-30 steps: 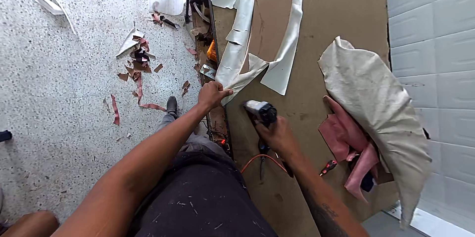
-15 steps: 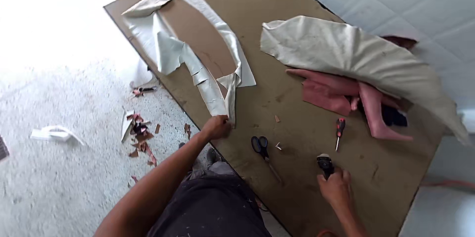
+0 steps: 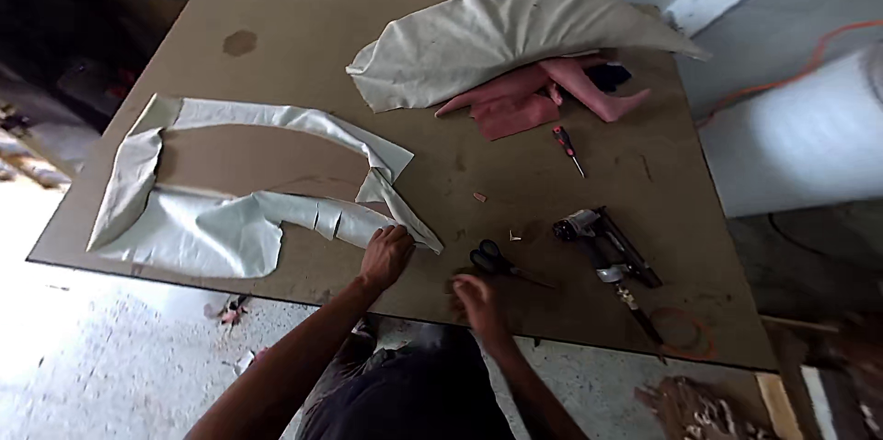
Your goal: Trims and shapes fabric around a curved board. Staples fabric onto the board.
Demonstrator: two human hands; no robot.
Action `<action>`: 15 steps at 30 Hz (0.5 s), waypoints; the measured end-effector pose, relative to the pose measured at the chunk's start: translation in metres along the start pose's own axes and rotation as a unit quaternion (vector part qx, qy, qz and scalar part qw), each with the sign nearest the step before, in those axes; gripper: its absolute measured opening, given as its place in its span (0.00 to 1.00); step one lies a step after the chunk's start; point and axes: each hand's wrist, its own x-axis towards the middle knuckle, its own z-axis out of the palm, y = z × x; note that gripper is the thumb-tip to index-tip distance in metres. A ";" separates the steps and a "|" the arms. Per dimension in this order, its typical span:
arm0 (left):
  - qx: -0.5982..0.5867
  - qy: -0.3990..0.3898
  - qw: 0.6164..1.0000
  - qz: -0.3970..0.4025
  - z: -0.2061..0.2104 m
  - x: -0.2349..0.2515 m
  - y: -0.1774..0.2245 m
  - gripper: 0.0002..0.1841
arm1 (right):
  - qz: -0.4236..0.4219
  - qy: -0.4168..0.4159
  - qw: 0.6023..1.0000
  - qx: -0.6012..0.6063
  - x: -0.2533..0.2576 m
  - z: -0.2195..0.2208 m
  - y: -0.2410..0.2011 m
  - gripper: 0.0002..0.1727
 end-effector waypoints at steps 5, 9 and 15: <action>-0.036 -0.089 0.992 0.083 -0.017 0.017 -0.018 0.10 | 0.045 0.072 0.962 0.260 0.050 0.109 -0.013 0.18; -0.126 -0.164 0.963 0.174 -0.040 0.060 -0.044 0.10 | 0.074 0.148 0.941 0.295 0.065 0.121 -0.025 0.19; -0.068 -0.195 0.911 0.358 -0.027 0.121 -0.049 0.23 | 0.093 0.224 0.916 0.319 0.079 0.143 -0.021 0.17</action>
